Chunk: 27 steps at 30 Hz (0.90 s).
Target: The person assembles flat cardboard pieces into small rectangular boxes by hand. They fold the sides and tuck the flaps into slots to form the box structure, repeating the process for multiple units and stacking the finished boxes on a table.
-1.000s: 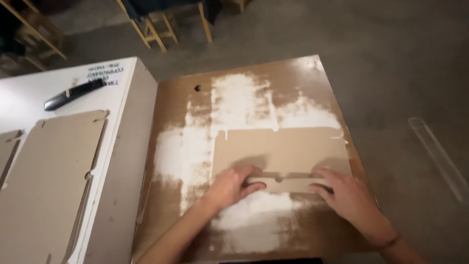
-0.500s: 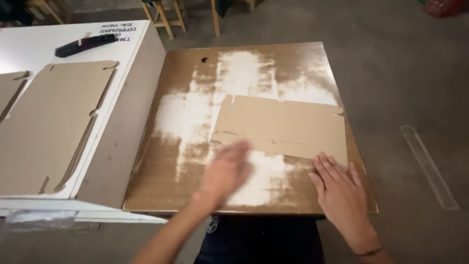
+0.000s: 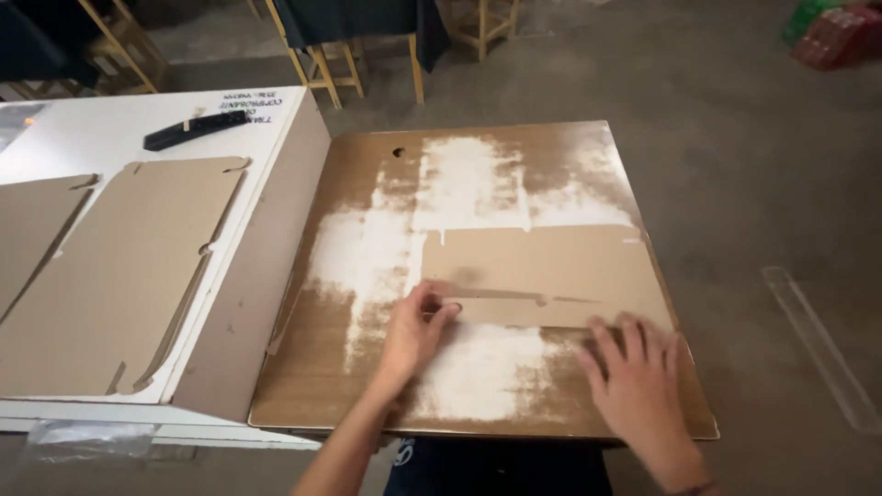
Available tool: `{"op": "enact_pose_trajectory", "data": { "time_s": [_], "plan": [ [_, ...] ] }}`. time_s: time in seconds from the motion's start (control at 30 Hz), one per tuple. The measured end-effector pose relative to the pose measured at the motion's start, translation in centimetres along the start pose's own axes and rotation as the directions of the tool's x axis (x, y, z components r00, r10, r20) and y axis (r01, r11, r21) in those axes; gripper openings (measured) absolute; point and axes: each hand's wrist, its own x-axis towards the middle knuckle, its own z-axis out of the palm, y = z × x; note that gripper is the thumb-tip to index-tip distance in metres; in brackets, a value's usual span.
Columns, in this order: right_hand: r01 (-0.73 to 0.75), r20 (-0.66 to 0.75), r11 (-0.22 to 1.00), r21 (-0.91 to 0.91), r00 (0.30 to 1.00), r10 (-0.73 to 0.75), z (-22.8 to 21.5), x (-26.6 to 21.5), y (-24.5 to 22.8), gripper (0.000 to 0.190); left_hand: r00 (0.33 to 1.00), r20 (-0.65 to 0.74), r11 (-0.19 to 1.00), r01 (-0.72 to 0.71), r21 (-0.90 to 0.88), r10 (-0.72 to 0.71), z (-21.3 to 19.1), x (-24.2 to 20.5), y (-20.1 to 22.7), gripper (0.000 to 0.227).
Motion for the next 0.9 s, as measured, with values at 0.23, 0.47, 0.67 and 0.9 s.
{"op": "enact_pose_trajectory", "data": {
  "time_s": [0.23,0.47,0.67,0.9],
  "plan": [
    [0.006,0.31,1.0,0.027,0.951,-0.014,-3.2,3.5,-2.4,0.058,0.773,0.184,0.693,-0.629,0.353,0.607,-1.3,2.6,-0.7,0.041],
    [0.501,-0.097,0.784,0.367,0.859,-0.503,-1.2,5.4,-12.9,0.057,0.844,0.371,0.715,-0.529,0.457,0.388,-2.4,3.6,-0.7,0.036],
    [0.396,0.023,0.776,0.49,0.885,-0.466,-1.1,-1.8,-9.8,0.078,0.75,0.609,0.6,-0.618,0.507,0.258,-2.9,-4.1,0.7,0.059],
    [0.54,-0.323,0.822,0.184,0.823,-0.468,3.8,-8.2,-6.4,0.049,0.562,0.517,0.324,-0.815,0.481,0.645,2.8,-11.4,-9.8,0.045]
  ]
}}
